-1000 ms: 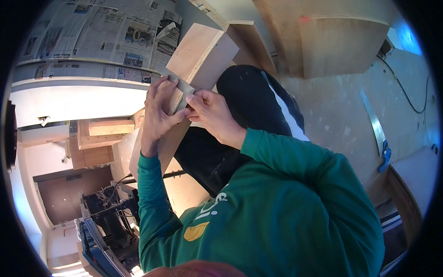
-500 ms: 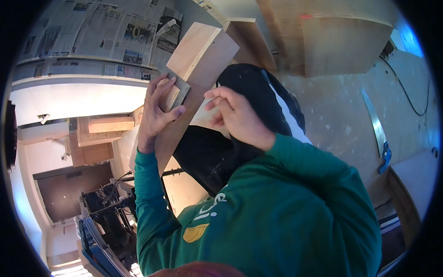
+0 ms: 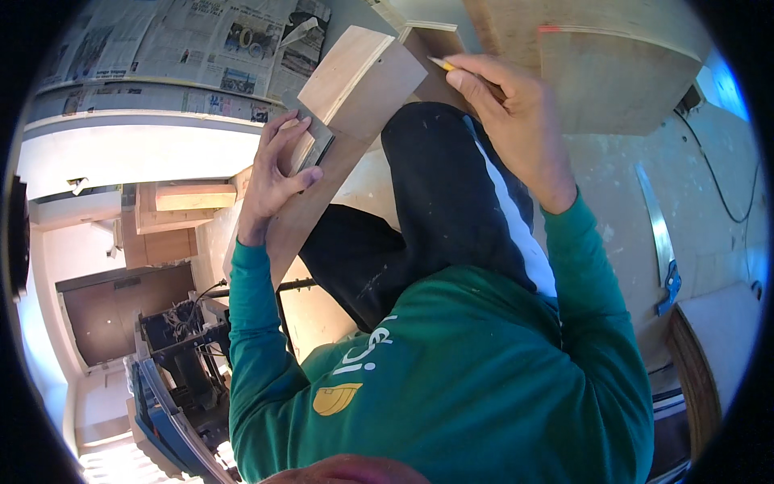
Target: The person uses a square and pencil to measure and mark lines on a wooden board, then handles several other wooden pieces in a workshop area.
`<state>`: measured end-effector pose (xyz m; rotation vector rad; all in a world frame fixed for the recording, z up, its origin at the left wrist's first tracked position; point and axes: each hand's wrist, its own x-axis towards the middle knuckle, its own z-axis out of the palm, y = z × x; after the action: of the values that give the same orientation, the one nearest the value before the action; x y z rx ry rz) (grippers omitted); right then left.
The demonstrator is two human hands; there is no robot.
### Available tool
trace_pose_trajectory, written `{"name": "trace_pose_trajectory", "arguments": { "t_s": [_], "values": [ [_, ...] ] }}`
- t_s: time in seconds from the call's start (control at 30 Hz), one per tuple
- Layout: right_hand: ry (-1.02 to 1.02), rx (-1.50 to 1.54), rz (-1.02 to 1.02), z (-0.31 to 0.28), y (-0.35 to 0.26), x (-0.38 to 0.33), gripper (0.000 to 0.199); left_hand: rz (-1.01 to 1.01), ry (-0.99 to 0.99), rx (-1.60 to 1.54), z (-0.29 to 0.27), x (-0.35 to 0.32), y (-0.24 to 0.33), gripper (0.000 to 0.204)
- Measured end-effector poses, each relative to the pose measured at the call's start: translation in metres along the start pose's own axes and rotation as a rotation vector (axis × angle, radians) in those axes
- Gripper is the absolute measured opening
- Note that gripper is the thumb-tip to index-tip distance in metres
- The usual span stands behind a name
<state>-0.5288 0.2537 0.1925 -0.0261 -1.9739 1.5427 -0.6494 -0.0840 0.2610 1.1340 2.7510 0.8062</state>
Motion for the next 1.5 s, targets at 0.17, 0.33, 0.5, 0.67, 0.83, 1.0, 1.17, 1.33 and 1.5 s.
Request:
{"name": "trace_pose_trajectory", "arguments": {
  "t_s": [0.17, 0.33, 0.5, 0.67, 0.83, 1.0, 1.17, 1.33, 1.5],
  "values": [
    [-0.074, -0.022, -0.061, 0.011, -0.024, 0.018, 0.023, 0.008, 0.014, 0.035, 0.000, -0.003, 0.001, 0.078],
    [-0.210, -0.129, -0.219, 0.041, -0.044, 0.034, 0.021, 0.049, 0.054, 0.305, -0.002, -0.007, 0.029, 0.076],
    [-0.393, -0.315, -0.393, 0.099, -0.042, 0.053, 0.018, 0.076, 0.149, 0.460, 0.010, -0.018, 0.046, 0.073],
    [-0.456, -0.386, -0.394, 0.138, -0.039, 0.064, 0.020, 0.087, 0.219, 0.496, 0.018, -0.021, 0.050, 0.068],
    [-0.518, -0.443, -0.460, 0.148, -0.039, 0.066, 0.018, 0.079, 0.203, 0.566, 0.025, -0.023, 0.048, 0.065],
    [-0.443, -0.391, -0.483, 0.139, -0.038, 0.063, 0.018, 0.059, 0.165, 0.616, 0.032, -0.015, 0.044, 0.065],
    [-0.396, -0.317, -0.346, 0.126, -0.016, 0.069, 0.019, 0.044, 0.109, 0.565, 0.023, -0.006, 0.035, 0.071],
    [-0.374, -0.338, -0.362, 0.144, 0.002, 0.073, 0.022, 0.034, 0.083, 0.521, 0.022, 0.000, 0.029, 0.073],
    [-0.516, -0.401, -0.327, 0.153, -0.004, 0.082, 0.025, 0.046, 0.082, 0.530, 0.021, -0.001, 0.031, 0.074]
  ]
}}
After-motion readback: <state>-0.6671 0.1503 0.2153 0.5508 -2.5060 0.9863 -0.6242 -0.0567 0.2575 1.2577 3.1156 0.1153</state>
